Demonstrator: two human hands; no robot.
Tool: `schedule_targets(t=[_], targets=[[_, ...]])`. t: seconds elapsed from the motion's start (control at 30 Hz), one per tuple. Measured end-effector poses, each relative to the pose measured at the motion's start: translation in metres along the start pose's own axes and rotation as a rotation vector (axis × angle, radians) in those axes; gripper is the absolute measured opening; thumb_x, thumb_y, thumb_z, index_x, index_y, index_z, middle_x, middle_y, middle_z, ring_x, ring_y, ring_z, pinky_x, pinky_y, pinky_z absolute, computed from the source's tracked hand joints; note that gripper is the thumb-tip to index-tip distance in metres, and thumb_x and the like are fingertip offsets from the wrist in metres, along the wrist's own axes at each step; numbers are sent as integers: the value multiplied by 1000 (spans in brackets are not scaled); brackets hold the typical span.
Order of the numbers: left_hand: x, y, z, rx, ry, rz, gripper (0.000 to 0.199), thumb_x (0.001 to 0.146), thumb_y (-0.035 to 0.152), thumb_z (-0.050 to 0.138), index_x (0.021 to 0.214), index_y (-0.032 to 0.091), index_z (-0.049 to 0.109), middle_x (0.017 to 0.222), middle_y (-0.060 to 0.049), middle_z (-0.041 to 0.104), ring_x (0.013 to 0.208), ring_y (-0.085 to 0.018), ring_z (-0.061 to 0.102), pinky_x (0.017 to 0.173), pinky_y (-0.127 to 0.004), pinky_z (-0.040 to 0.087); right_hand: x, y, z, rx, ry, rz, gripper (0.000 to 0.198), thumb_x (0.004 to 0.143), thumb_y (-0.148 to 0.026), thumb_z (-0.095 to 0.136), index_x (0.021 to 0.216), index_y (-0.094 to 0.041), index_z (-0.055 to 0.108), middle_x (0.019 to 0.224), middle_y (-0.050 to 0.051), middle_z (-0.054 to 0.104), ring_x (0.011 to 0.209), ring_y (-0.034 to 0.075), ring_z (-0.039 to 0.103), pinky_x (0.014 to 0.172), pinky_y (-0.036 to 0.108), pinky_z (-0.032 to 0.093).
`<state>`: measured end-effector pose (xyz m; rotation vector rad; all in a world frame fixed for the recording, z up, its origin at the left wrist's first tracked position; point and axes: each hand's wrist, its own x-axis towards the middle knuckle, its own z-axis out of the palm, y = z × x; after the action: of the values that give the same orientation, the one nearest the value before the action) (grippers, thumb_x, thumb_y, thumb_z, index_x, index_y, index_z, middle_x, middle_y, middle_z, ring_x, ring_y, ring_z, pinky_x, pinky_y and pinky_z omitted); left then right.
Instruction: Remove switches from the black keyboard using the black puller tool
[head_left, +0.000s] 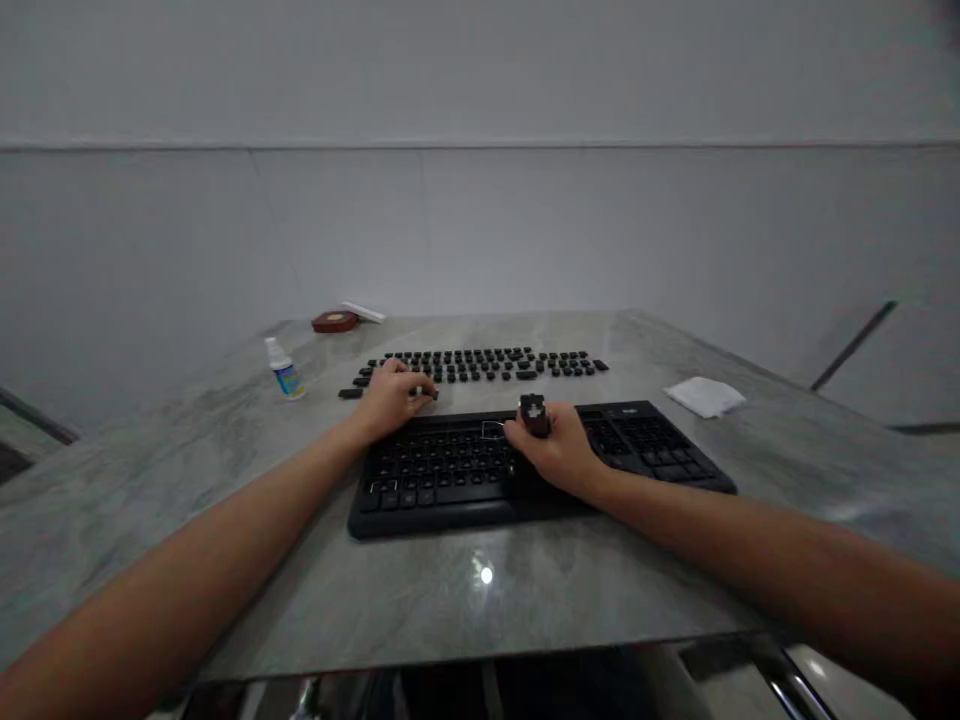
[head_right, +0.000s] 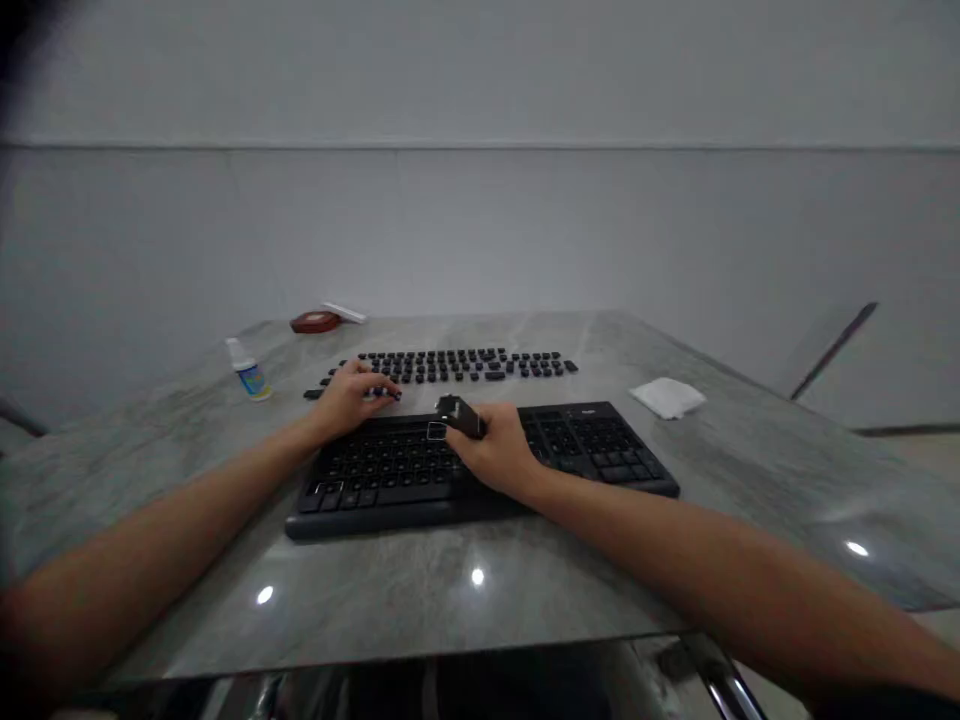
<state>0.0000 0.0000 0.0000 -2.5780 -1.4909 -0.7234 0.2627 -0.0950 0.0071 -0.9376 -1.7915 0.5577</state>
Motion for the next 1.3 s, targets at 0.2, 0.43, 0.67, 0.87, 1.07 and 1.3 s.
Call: schedule_targets(t=[0.2, 0.43, 0.67, 0.87, 1.07, 1.3], targets=[[0, -1, 6, 0, -45, -24, 15, 82, 32, 70, 91, 26, 79, 80, -7, 53, 88, -24, 50, 82, -36, 43, -1, 0, -2, 7, -5, 1, 37, 74, -30, 51, 51, -21, 23, 52, -5, 21, 47, 7, 22, 45, 24, 20], [3, 0, 6, 28, -79, 27, 17, 85, 29, 64, 91, 24, 79, 86, -8, 64, 88, -26, 51, 83, -39, 42, -1, 1, -3, 26, -14, -4, 38, 75, -30, 52, 50, -21, 24, 51, -6, 20, 47, 7, 22, 45, 24, 20], [-1, 15, -3, 74, -48, 122, 38, 84, 11, 47, 113, 19, 70, 104, -3, 72, 93, -25, 48, 90, -39, 39, -2, 2, -3, 38, -20, 7, 37, 74, -29, 51, 50, -21, 24, 51, -5, 22, 47, 6, 22, 45, 23, 20], [-2, 21, -3, 106, -67, 120, 47, 82, 10, 44, 123, 17, 64, 99, -3, 73, 89, -26, 45, 83, -37, 39, -2, 1, -3, 25, -12, -18, 38, 74, -28, 51, 50, -21, 23, 50, -6, 20, 47, 6, 21, 44, 23, 20], [-2, 20, -2, 127, -104, 82, 51, 82, 12, 44, 131, 17, 57, 108, -4, 71, 97, -28, 44, 91, -41, 37, -2, 0, -3, 12, -21, -1, 38, 74, -30, 51, 49, -21, 23, 50, -5, 20, 46, 6, 21, 44, 23, 19], [-2, 22, -2, 120, -149, 6, 53, 85, 17, 42, 137, 20, 48, 122, -3, 67, 112, -32, 40, 93, -50, 32, -1, 0, -3, 22, -17, -2, 37, 73, -30, 51, 49, -21, 24, 50, -5, 21, 46, 6, 21, 44, 23, 19]])
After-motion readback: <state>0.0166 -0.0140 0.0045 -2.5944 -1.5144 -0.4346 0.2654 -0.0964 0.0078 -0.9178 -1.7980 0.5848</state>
